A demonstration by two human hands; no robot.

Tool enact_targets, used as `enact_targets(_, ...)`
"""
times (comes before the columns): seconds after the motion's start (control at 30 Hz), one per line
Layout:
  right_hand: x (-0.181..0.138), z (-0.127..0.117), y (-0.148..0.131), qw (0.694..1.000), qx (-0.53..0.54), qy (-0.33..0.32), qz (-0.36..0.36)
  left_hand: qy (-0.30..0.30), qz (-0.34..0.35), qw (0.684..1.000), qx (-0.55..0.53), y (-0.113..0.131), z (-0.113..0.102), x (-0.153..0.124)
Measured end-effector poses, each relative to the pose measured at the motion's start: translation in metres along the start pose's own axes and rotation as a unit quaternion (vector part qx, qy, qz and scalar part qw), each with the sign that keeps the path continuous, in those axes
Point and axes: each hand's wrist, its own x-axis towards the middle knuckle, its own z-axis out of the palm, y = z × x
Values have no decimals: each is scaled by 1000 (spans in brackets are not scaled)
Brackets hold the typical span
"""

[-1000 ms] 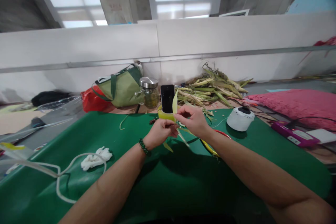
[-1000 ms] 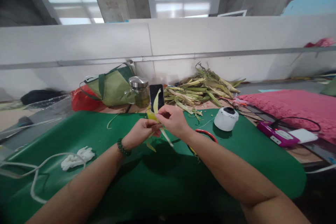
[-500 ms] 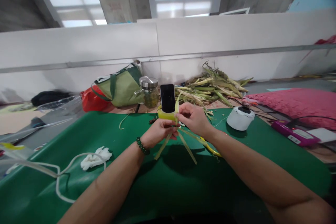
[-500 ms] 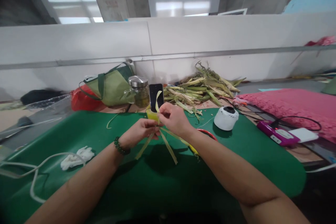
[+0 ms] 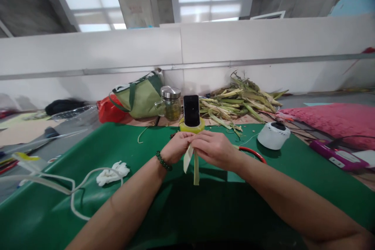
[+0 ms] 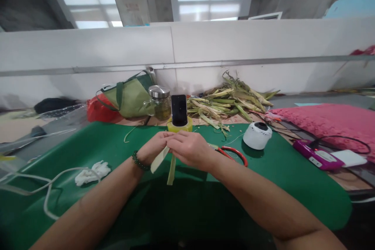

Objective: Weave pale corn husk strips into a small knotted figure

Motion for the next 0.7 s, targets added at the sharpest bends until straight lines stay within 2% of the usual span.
enact_targets(0.07, 1, -2, 1, 1000, -12, 11, -23, 20, 21, 999, -32, 2, -2, 1)
enact_targets(0.2, -1, -4, 4, 999, -27, 33, -14, 76, 74, 993, -53, 3, -2, 2)
enact_targets(0.37, -2, -3, 4, 998, -17, 49, -26, 98, 127, 987, 23, 1, 2, 1)
enact_targets(0.47, -4, -4, 7, 999, -14, 44, -30, 106, 135, 984, 46, 0, 3, 2)
enact_targets(0.6, -4, -5, 9, 997, -1, 69, -19, 91, 140, 984, 65, 1, 2, 1)
enact_targets(0.7, -3, -7, 3, 998, 11, 68, 5, 128, 168, 970, 117, 2, 0, 2)
